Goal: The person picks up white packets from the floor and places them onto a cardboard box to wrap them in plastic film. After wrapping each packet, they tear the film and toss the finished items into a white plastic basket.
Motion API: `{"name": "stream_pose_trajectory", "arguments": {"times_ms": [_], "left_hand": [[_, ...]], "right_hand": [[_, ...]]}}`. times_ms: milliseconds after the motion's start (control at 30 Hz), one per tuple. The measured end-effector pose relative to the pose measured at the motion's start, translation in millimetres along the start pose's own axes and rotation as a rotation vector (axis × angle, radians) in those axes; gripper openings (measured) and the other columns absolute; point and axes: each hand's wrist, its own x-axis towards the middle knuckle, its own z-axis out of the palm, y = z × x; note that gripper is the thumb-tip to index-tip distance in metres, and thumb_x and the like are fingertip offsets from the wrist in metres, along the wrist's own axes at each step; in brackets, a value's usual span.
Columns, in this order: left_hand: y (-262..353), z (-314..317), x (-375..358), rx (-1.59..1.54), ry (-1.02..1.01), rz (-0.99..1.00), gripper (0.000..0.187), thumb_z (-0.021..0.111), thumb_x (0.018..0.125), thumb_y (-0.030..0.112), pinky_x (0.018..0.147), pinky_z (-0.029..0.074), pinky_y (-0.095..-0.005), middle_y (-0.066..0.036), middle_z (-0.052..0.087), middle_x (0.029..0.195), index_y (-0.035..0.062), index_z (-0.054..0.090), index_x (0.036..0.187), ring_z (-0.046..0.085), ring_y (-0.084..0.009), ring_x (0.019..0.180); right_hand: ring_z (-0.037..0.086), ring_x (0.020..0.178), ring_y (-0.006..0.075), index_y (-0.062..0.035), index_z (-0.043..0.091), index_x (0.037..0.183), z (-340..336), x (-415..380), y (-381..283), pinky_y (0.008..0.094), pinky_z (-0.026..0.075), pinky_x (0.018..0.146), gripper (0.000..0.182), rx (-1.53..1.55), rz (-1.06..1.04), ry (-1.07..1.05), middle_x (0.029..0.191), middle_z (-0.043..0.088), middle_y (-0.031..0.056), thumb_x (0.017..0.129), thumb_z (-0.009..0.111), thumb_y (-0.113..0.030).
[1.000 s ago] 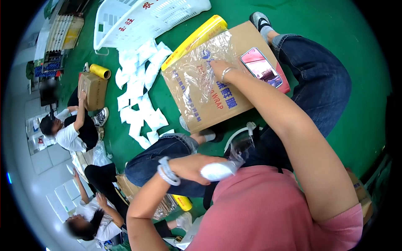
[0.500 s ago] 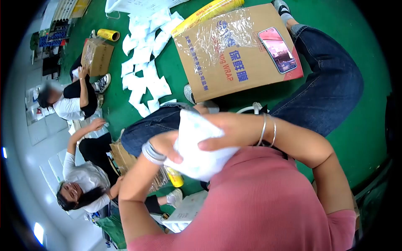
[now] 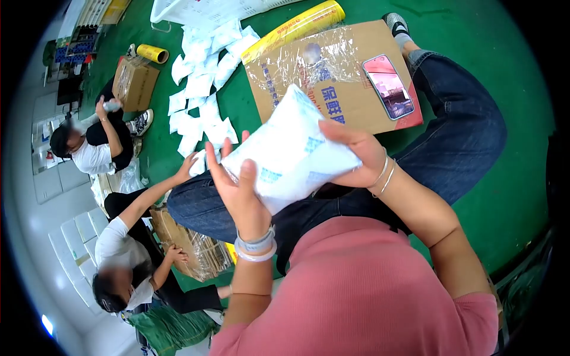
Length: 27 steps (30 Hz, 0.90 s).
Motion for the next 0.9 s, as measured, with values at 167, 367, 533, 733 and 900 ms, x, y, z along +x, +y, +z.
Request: {"name": "stream_pose_trajectory", "arguments": {"times_ms": [167, 367, 533, 733, 900], "left_hand": [[-9.7, 16.4, 13.6, -0.739, -0.226, -0.560, 0.051, 0.044, 0.092, 0.030, 0.096, 0.038, -0.0416, -0.017, 0.046, 0.124, -0.0005, 0.032, 0.130, 0.047, -0.0284, 0.114], [-25.8, 55.2, 17.3, -0.275, 0.010, 0.122, 0.052, 0.039, 0.093, 0.039, 0.094, 0.039, -0.0402, -0.016, 0.046, 0.124, -0.0005, 0.034, 0.127, 0.048, -0.0264, 0.110], [-35.0, 58.4, 32.1, -0.205, 0.108, 0.318, 0.061, 0.029, 0.092, 0.050, 0.093, 0.041, -0.0409, -0.022, 0.043, 0.125, -0.0024, 0.034, 0.123, 0.047, -0.0291, 0.112], [-55.3, 41.0, 32.5, 0.369, -0.187, 0.813, 0.067, 0.038, 0.088, 0.054, 0.099, 0.032, -0.0445, -0.026, 0.040, 0.128, -0.0045, 0.041, 0.121, 0.042, -0.0371, 0.118], [-49.1, 28.4, 29.4, 0.800, -0.362, 0.724, 0.063, 0.051, 0.083, 0.047, 0.099, 0.029, -0.0449, -0.022, 0.043, 0.128, -0.0021, 0.047, 0.122, 0.038, -0.0380, 0.121]], "right_hand": [[0.045, 0.116, 0.0276, -0.0046, 0.042, 0.126, -4.3, 22.2, -1.8, 0.0431, 0.029, 0.102, 0.054, 0.251, -0.106, -0.100, 0.125, 0.048, 0.0136, 0.090, 0.033, -0.044], [0.050, 0.107, 0.0198, -0.0040, 0.046, 0.120, -9.5, 54.1, 32.7, 0.0293, 0.040, 0.091, 0.055, -0.064, -0.588, 0.411, 0.114, 0.054, 0.0096, 0.092, 0.030, -0.048], [0.050, 0.111, 0.0209, -0.0086, 0.038, 0.128, -2.2, 44.9, 31.0, 0.0346, 0.037, 0.096, 0.061, -0.477, -0.575, 0.555, 0.123, 0.049, 0.0075, 0.091, 0.025, -0.055], [0.050, 0.112, 0.0212, -0.0100, 0.035, 0.131, -3.6, 35.2, 15.6, 0.0349, 0.040, 0.094, 0.065, -0.221, -0.313, 0.317, 0.124, 0.048, 0.0084, 0.089, 0.021, -0.058], [0.053, 0.107, 0.0205, -0.0097, 0.039, 0.129, -43.4, 38.5, 3.6, 0.0354, 0.043, 0.091, 0.062, -0.195, -0.346, 0.410, 0.121, 0.052, 0.0076, 0.091, 0.022, -0.055]]}}
